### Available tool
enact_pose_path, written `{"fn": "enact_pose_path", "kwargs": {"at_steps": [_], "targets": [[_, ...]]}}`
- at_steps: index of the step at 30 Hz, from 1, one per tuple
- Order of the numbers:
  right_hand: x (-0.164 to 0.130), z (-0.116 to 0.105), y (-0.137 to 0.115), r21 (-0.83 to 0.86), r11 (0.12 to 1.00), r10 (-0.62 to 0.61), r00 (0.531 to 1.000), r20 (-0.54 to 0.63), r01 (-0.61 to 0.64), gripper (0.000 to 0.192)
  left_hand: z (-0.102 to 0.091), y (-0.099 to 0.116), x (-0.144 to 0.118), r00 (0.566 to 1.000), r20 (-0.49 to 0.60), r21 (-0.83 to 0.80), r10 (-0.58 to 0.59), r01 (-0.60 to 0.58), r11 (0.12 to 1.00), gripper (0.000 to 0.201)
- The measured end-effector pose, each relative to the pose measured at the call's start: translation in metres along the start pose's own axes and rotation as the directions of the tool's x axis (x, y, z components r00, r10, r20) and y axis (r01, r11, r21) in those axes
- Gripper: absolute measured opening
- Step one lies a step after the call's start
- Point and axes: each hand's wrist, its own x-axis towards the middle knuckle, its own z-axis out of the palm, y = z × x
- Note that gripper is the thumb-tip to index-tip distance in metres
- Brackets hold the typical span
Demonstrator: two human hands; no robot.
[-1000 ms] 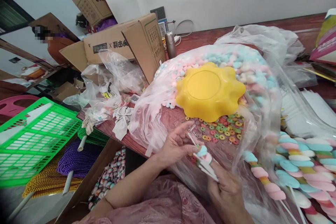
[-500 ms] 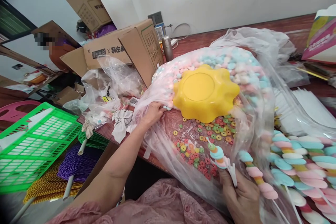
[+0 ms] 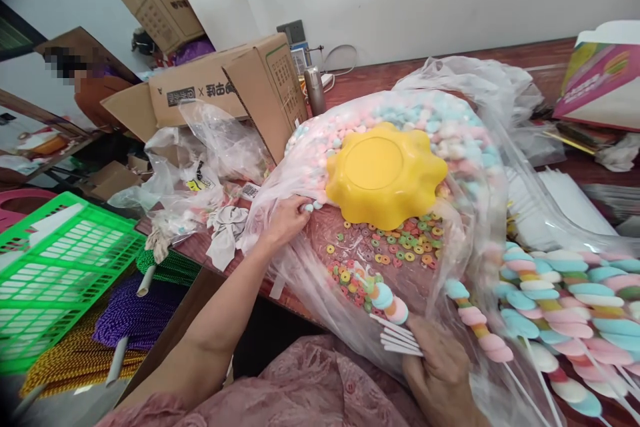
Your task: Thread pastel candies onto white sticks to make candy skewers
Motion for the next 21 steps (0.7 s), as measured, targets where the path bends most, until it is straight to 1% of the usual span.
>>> {"fn": "enact_pose_path", "kwargs": {"at_steps": [1,2,3,5,7,9,10,13,16,18,21], "targets": [[0.003,-0.001,-0.004,0.006,1.000,-0.008,1.000,0.005,0.008,0.028,0.000,0.003,-0.010,1.000,-0.009,-0.106,-0.006,0.005,0.994,0.033],[0.007,0.000,-0.008,0.021,1.000,-0.008,1.000,0.017,0.007,0.028,0.000,0.006,-0.020,1.000,-0.013,-0.243,-0.017,0.013,0.970,0.032],[0.011,0.002,-0.012,0.038,0.999,0.005,0.999,0.041,-0.007,0.027,0.000,0.010,-0.030,1.000,-0.009,-0.392,-0.029,0.024,0.920,0.030],[0.018,0.007,-0.017,0.068,0.997,0.039,0.994,0.105,-0.046,0.025,0.003,0.020,-0.051,0.999,0.025,-0.631,-0.043,0.049,0.774,0.027],[0.022,0.014,-0.019,0.073,0.993,0.076,0.983,0.165,-0.089,0.025,0.007,0.031,-0.067,0.997,0.070,-0.738,-0.041,0.079,0.670,0.025],[0.023,0.020,-0.018,0.062,0.990,0.115,0.974,0.195,-0.130,0.025,0.010,0.043,-0.080,0.996,0.081,-0.785,-0.043,0.091,0.613,0.024],[0.022,0.021,-0.017,0.054,0.988,0.130,0.971,0.200,-0.144,0.025,0.012,0.048,-0.085,0.997,0.072,-0.794,-0.040,0.081,0.602,0.024],[0.020,0.022,-0.015,0.030,0.985,0.161,0.964,0.211,-0.171,0.026,0.015,0.061,-0.095,1.000,-0.001,-0.772,-0.010,0.005,0.636,0.022],[0.018,0.019,-0.016,0.024,0.980,0.186,0.958,0.219,-0.196,0.028,0.017,0.068,-0.101,0.997,-0.071,-0.733,0.027,-0.070,0.677,0.023],[0.017,0.016,-0.019,0.046,0.975,0.204,0.954,0.221,-0.219,0.026,0.018,0.069,-0.103,0.995,-0.095,-0.728,0.026,-0.088,0.680,0.022],[0.015,0.012,-0.021,0.069,0.968,0.222,0.950,0.218,-0.242,0.025,0.022,0.069,-0.105,0.996,-0.092,-0.740,0.000,-0.068,0.670,0.019]]}}
